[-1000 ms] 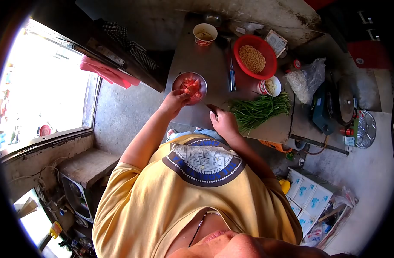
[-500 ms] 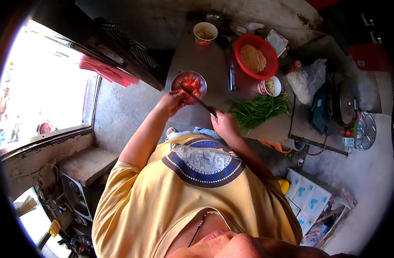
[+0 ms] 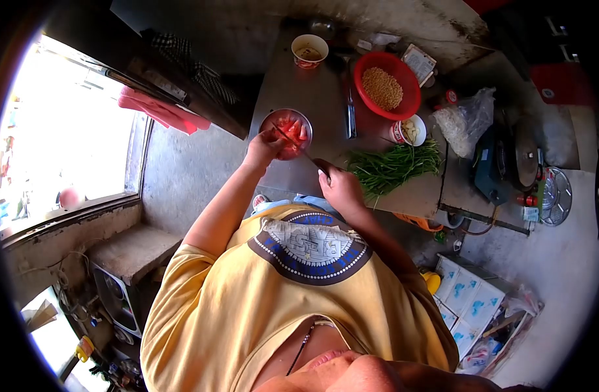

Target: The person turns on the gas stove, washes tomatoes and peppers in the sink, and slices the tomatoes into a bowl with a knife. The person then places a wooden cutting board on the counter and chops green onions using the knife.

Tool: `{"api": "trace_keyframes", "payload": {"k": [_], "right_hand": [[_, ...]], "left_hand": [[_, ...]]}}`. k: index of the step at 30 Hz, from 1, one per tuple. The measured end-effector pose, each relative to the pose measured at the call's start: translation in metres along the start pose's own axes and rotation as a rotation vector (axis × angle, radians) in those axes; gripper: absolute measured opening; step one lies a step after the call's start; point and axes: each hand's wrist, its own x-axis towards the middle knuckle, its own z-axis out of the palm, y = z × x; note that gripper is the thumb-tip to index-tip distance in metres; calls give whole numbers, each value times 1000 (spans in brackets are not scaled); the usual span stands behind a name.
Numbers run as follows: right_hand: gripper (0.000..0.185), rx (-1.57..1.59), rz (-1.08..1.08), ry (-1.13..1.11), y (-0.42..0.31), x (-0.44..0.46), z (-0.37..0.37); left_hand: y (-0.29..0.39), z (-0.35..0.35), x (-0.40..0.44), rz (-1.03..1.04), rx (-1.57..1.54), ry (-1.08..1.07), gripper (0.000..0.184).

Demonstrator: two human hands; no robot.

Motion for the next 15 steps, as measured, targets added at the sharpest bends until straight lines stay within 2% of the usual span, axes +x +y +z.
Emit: {"api": "trace_keyframes", "payload": {"k": [5, 8, 11, 15], "right_hand": [[25, 15, 7, -47, 3, 0, 5], [26, 10, 12, -66, 6, -6, 9], [26, 1, 37, -72, -1, -2, 9], [24, 31, 61, -62, -1, 2, 12]], "left_hand": [[6, 3, -6, 15, -4, -2, 32], [5, -2, -4, -78, -238, -66, 29], [11, 1, -13, -108, -157, -46, 29], [-5, 4, -6, 43, -112, 74, 25]]}}
